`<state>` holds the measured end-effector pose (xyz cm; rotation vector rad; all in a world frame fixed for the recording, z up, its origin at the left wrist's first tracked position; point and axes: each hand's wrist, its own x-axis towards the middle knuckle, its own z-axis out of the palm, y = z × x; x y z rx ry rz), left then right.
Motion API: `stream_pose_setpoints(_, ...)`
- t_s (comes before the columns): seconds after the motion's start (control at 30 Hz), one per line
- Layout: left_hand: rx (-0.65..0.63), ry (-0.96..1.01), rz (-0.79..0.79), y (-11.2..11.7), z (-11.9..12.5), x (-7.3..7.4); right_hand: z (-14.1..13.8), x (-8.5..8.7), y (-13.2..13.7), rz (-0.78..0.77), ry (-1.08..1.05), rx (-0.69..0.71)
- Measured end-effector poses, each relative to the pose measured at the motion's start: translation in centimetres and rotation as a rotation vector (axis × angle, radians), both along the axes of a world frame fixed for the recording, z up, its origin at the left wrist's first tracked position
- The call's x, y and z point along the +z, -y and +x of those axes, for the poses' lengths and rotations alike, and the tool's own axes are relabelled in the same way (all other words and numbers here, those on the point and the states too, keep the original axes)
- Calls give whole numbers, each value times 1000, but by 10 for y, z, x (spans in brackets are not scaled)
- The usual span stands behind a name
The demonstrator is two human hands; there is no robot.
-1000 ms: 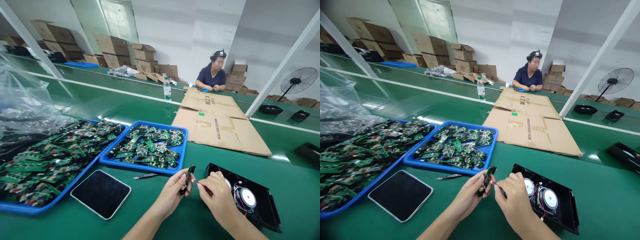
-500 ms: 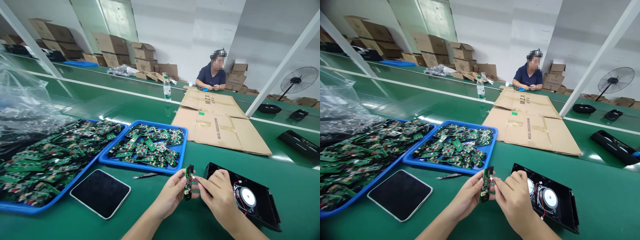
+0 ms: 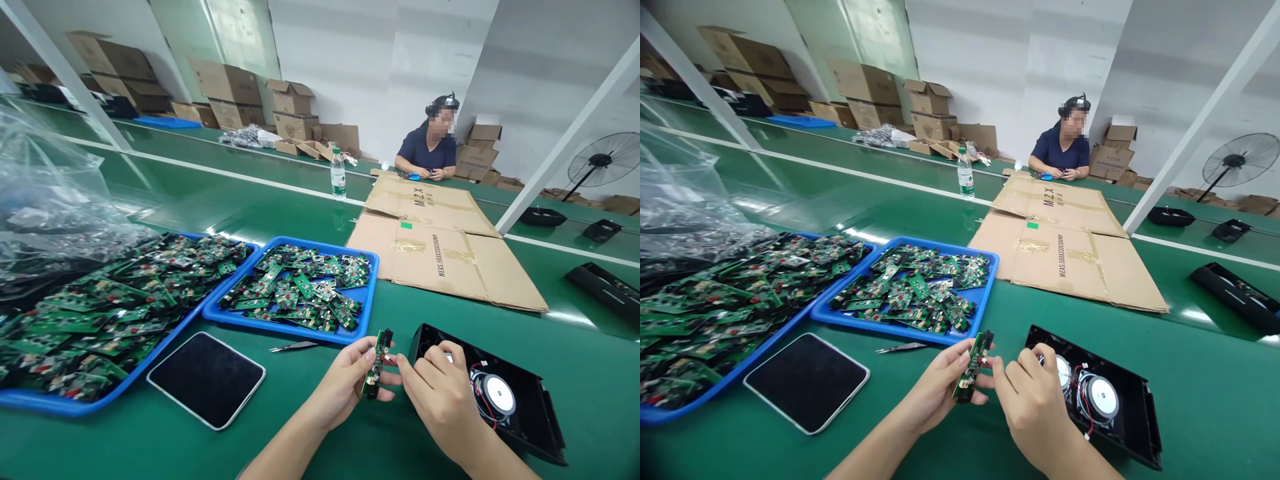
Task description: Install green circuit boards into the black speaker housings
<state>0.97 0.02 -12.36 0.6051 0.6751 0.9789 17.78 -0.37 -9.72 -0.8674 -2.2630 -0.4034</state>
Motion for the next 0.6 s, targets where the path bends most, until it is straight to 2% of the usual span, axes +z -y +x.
stream_pose_setpoints(0.13,2,-33,-5,-2,0,-2,0,3,1,11,61,25)
stream_pose_setpoints(0.37,-6,-82,77,-4,-3,-5,-1,1,0,-19,127,-33)
stream_pose_setpoints(0.6,-51,-139,29,-4,-3,0,3,11,-1,32,156,18)
